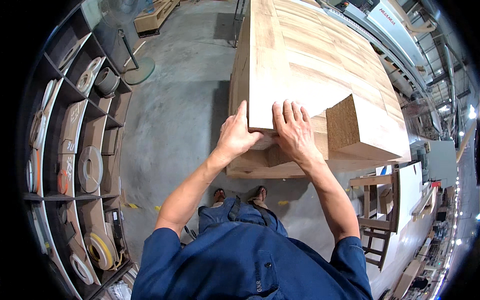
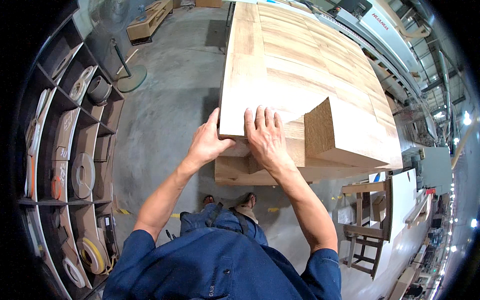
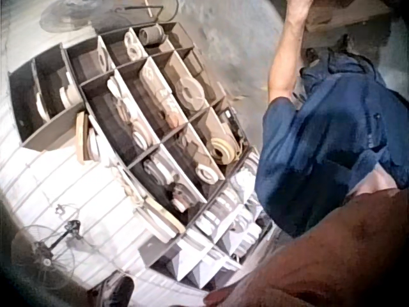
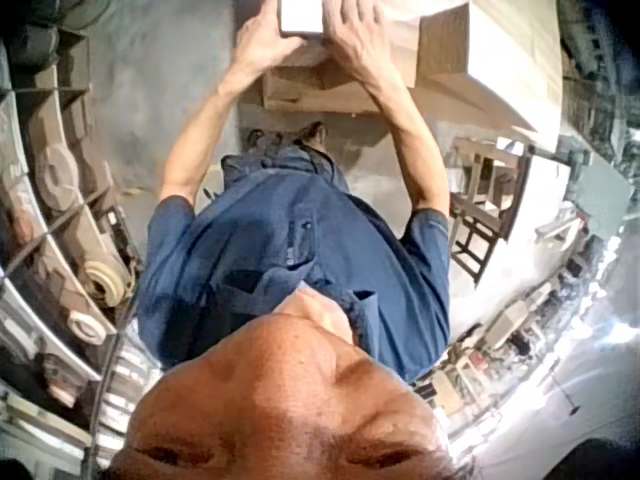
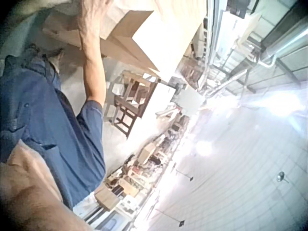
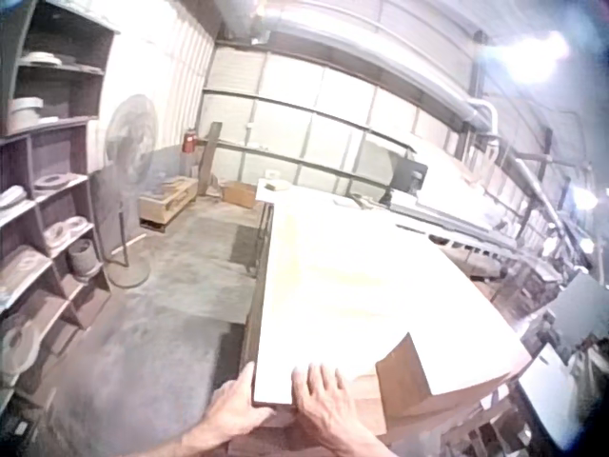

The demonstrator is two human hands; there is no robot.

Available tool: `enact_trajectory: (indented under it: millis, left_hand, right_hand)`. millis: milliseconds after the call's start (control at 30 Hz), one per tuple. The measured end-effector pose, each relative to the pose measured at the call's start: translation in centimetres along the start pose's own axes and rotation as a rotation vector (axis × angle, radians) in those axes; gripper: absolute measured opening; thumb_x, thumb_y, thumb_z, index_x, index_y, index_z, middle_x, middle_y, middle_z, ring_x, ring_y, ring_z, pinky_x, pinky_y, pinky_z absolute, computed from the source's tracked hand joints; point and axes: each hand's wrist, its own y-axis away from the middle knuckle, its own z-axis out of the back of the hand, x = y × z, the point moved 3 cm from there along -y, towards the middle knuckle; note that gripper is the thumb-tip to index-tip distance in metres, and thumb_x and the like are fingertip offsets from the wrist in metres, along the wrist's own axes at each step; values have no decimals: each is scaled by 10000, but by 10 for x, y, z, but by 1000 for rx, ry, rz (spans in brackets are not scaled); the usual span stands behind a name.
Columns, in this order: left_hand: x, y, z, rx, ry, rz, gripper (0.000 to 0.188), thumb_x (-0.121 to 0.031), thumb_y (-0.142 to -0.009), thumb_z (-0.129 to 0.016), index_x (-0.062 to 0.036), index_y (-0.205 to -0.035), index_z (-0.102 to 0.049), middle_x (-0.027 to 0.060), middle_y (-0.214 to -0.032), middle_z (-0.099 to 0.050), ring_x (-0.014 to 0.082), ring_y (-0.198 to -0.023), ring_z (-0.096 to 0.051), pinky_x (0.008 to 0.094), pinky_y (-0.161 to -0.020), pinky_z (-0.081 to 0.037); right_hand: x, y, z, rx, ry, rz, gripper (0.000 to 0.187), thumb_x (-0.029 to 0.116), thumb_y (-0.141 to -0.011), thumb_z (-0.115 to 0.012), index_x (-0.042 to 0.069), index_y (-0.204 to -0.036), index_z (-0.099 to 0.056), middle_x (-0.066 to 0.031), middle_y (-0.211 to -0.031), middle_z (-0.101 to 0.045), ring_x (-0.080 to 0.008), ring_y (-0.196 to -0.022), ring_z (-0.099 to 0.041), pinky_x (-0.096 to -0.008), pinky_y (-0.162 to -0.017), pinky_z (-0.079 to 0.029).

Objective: The person stacks several rectangular wood panels one by one onto a large wooden structure.

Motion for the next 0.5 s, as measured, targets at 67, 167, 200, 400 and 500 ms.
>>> enact_trajectory:
  millis: [67,167,200,400,500]
  left_hand:
    - [1,-5,1,60,153,-16,774,-187,-693,-773,71,-1306,-378,183,-1090,-623,275,-1039,-591,352,-881,-473]
    - [7,-16,4,92,511,89,677,-238,-781,-755,113,-1252,-417,141,-1085,-598,182,-1019,-544,315,-864,-461]
    - [11,-19,7,78,606,204,640,-228,-786,-751,114,-1228,-439,137,-1064,-601,179,-1007,-546,321,-864,-462]
    - [26,-38,17,337,748,440,280,-176,-820,-711,51,-921,-582,41,-727,-579,70,-548,-503,205,-477,-435]
    - [5,-38,24,389,716,546,167,-156,-806,-718,-30,-770,-614,-42,-593,-471,53,-455,-364,243,-510,-464]
  right_hand:
    - [0,-2,1,15,16,9,509,60,-809,-534,-89,-1279,-409,-341,-1236,-472,-446,-1157,-491,-518,-989,-386]
    - [1,-5,-2,23,30,31,503,65,-818,-528,-81,-1284,-406,-349,-1228,-472,-460,-1161,-483,-519,-976,-399]
    - [2,-5,-3,11,20,36,501,64,-821,-527,-81,-1284,-406,-352,-1227,-470,-465,-1159,-484,-520,-972,-403]
    - [2,-9,-4,-16,18,62,486,44,-827,-515,-104,-1277,-405,-375,-1200,-473,-481,-1130,-501,-516,-951,-423]
    - [-2,-3,-7,-20,41,64,486,37,-824,-511,-115,-1274,-403,-385,-1185,-477,-482,-1124,-504,-508,-939,-433]
